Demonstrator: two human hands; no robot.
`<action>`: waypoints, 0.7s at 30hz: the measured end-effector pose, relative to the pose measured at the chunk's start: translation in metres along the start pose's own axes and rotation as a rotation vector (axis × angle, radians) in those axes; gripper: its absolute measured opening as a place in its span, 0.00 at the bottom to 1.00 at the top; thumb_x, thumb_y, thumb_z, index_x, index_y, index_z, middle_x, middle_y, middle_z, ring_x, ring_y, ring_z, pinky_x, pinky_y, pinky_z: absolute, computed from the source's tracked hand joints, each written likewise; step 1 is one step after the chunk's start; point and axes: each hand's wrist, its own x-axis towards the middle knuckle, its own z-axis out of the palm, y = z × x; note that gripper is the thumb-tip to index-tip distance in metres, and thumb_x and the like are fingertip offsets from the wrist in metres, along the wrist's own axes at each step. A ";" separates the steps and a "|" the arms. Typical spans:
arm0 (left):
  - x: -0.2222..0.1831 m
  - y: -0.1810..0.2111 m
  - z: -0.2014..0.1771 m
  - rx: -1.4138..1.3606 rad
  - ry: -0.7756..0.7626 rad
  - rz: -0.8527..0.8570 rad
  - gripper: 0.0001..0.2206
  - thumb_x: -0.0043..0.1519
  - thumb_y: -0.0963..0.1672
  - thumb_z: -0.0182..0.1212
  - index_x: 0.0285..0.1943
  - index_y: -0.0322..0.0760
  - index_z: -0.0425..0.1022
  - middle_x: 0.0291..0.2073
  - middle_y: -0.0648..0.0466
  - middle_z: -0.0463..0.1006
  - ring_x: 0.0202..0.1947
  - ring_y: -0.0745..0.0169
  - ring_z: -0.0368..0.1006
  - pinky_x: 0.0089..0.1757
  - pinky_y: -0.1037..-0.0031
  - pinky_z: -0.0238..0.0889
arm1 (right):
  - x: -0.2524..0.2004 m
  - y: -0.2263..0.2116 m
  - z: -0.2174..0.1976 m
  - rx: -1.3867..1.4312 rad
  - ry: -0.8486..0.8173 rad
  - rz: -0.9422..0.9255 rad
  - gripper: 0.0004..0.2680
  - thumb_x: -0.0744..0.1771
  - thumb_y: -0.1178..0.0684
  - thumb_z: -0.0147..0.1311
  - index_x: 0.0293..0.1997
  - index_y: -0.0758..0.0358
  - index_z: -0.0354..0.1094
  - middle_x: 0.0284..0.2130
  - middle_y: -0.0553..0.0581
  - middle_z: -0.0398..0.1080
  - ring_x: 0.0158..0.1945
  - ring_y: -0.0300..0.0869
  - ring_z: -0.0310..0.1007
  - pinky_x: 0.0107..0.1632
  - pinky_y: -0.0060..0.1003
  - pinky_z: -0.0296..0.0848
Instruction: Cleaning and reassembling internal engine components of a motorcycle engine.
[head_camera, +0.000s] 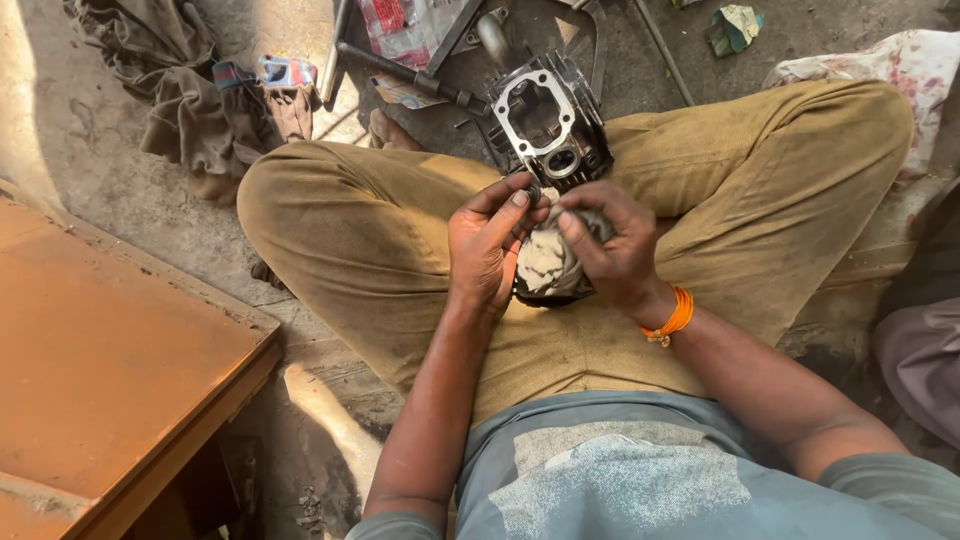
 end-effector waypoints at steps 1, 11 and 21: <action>-0.001 0.002 0.003 0.018 0.019 -0.026 0.14 0.65 0.36 0.62 0.58 0.18 0.73 0.43 0.38 0.80 0.42 0.54 0.80 0.48 0.69 0.76 | 0.001 -0.001 0.000 0.104 0.030 0.048 0.04 0.70 0.59 0.57 0.48 0.66 0.71 0.40 0.57 0.77 0.45 0.39 0.81 0.49 0.33 0.82; -0.004 0.001 0.006 0.157 -0.016 0.006 0.12 0.60 0.32 0.65 0.52 0.24 0.73 0.42 0.44 0.80 0.41 0.62 0.79 0.46 0.73 0.75 | 0.020 -0.015 -0.008 -0.122 0.059 -0.059 0.05 0.68 0.62 0.63 0.48 0.67 0.75 0.41 0.58 0.76 0.45 0.41 0.77 0.48 0.35 0.77; 0.001 -0.007 -0.008 0.068 0.094 0.059 0.13 0.57 0.32 0.67 0.44 0.30 0.68 0.40 0.38 0.81 0.41 0.55 0.80 0.46 0.68 0.75 | -0.001 -0.017 0.002 -0.340 -0.082 -0.147 0.06 0.66 0.63 0.63 0.46 0.68 0.76 0.39 0.59 0.74 0.40 0.44 0.78 0.42 0.35 0.78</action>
